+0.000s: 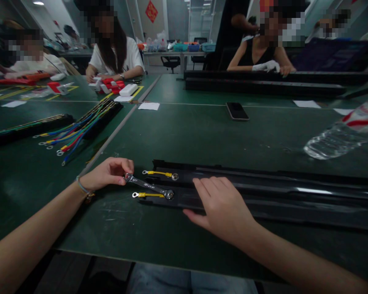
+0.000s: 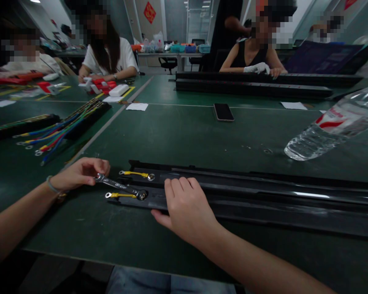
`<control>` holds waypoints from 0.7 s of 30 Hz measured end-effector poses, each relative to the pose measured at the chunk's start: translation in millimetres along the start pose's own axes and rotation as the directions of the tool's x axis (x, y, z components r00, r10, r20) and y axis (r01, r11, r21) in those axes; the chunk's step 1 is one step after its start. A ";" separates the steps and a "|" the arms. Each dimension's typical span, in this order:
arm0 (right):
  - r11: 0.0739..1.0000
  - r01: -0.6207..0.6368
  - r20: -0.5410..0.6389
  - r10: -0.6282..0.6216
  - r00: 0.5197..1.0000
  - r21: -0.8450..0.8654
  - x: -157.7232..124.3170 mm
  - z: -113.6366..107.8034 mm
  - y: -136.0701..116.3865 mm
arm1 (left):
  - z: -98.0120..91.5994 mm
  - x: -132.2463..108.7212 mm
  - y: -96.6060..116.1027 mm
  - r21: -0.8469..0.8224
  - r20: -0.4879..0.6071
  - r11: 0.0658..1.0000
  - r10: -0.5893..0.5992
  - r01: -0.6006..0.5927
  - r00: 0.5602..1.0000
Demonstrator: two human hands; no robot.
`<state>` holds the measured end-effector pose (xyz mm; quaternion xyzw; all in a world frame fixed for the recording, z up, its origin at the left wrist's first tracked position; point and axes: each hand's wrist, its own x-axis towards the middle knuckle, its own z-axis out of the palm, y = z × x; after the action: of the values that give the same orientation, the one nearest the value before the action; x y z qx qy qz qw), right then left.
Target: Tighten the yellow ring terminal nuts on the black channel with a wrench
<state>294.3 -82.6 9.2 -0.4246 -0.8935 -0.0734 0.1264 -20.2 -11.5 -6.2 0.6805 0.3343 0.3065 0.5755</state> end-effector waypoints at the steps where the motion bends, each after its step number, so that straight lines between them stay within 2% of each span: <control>1: 1.000 -0.001 0.000 0.001 1.000 0.001 0.0 -0.2 0.0 | 0.0 0.1 -0.2 0.005 -0.001 1.000 0.000 0.000 1.000; 6: 1.000 0.005 -0.002 -0.005 1.000 -0.004 -0.3 0.7 0.2 | 0.7 0.4 0.1 0.044 -0.020 0.999 -0.019 0.020 1.000; 11: 0.999 0.018 -0.004 -0.018 1.000 -0.028 0.3 2.2 0.9 | 0.0 0.8 0.4 0.218 -0.041 0.973 -0.074 0.081 0.996; 21: 0.999 0.023 -0.010 -0.023 1.000 -0.032 1.7 1.2 1.8 | -2.8 -1.5 6.0 0.405 0.096 0.913 -0.085 0.039 0.992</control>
<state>294.5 -79.9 8.6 -0.4159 -0.8963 -0.0914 0.1234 -22.7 -11.8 0.2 0.7895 0.3789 0.1743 0.4503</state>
